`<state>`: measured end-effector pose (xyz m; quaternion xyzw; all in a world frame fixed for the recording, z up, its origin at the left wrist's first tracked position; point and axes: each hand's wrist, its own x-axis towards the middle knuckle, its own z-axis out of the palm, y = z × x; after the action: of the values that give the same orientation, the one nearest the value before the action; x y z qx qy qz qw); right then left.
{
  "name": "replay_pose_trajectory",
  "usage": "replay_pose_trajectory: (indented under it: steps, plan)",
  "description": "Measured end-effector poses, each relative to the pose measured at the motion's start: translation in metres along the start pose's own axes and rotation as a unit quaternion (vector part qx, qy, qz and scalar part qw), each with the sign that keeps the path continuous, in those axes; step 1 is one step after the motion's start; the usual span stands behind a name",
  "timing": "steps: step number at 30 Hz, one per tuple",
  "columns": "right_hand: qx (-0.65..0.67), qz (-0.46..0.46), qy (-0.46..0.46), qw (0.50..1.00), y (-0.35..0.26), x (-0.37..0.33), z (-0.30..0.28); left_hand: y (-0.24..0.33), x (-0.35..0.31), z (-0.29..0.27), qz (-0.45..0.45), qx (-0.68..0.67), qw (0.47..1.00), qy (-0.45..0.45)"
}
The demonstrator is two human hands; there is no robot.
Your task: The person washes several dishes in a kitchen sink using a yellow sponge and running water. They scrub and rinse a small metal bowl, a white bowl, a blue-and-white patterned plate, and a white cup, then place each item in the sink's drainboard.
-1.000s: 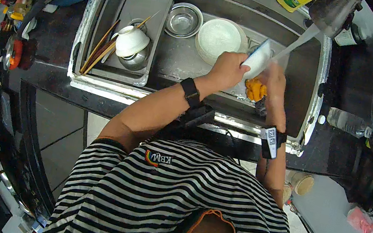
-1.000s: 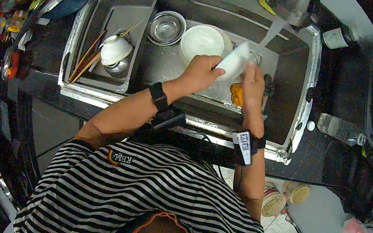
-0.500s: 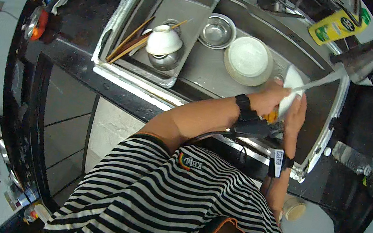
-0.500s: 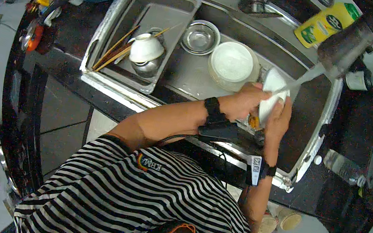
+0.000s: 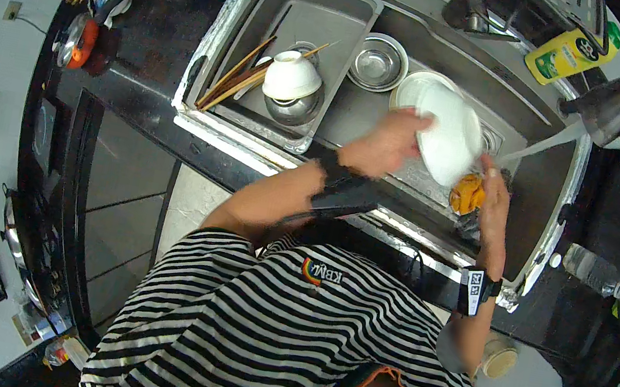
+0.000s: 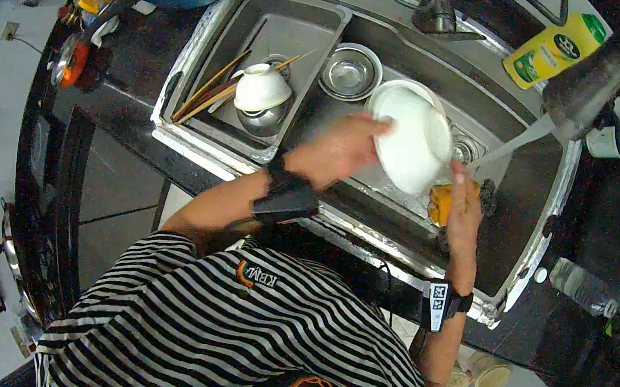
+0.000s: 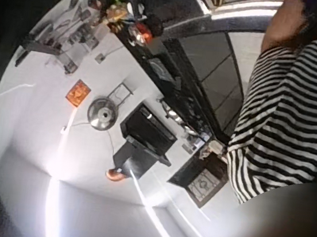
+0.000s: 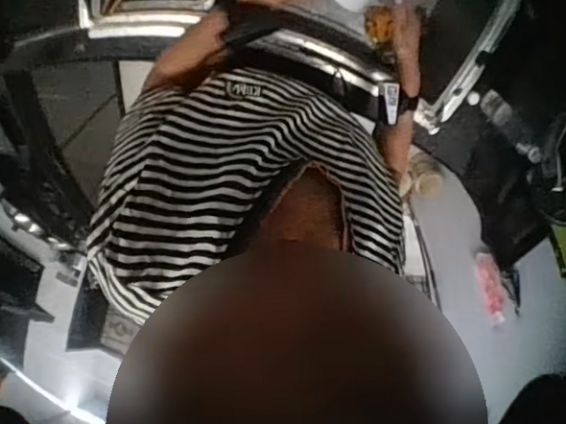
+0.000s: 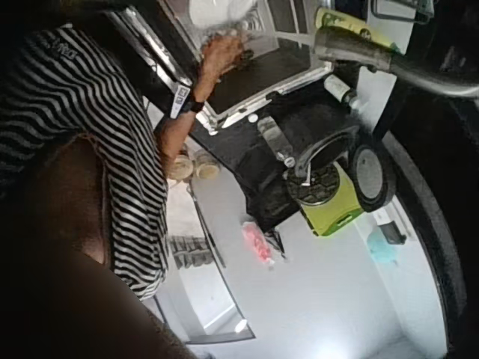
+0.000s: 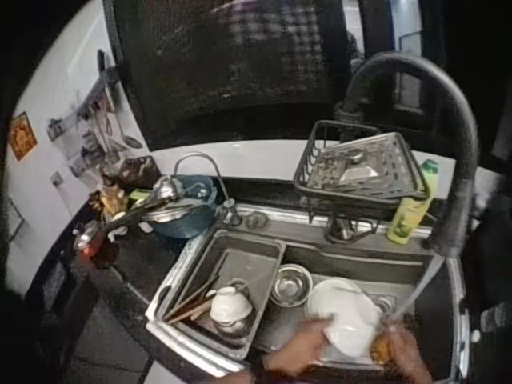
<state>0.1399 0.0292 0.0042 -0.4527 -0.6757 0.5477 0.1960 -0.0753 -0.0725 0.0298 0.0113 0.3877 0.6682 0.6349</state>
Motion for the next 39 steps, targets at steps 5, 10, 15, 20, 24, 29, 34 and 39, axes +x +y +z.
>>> replay_pose_trajectory:
  steps: [5, 10, 15, 20, 24, 29, 34, 39]
  plan:
    - [-0.051, 0.038, -0.057, 0.996, 0.003, -0.011, 0.011, 0.087, -0.044, -0.067, 0.117, -0.030, 0.982, 0.144]
    - [-0.161, -0.033, -0.177, 0.971, -0.002, 0.007, 0.031, 0.138, -0.048, -0.119, 0.227, -0.098, 0.935, 0.252]
    - [-0.228, -0.063, -0.193, 0.952, 0.004, 0.052, 0.065, 0.141, -0.029, -0.159, 0.178, -0.105, 0.916, 0.345]
    - [-0.409, -0.098, -0.096, 0.902, 0.034, 0.075, 0.101, 0.129, -0.025, -0.175, 0.186, -0.084, 0.923, 0.327]
    - [-0.537, -0.232, -0.082, 0.807, 0.061, 0.087, 0.123, 0.123, -0.037, -0.180, 0.184, 0.041, 0.950, 0.248]
    - [-0.609, -0.234, -0.123, 0.748, 0.078, 0.100, 0.137, 0.130, -0.049, -0.184, 0.122, 0.089, 0.927, 0.343]
    - [-0.584, -0.242, -0.107, 0.768, 0.067, 0.097, 0.129, 0.143, -0.056, -0.185, 0.066, 0.197, 0.922, 0.328]
    - [-0.310, -0.118, -0.060, 0.942, 0.042, 0.088, 0.099, 0.136, -0.056, -0.192, 0.053, 0.219, 0.903, 0.367]
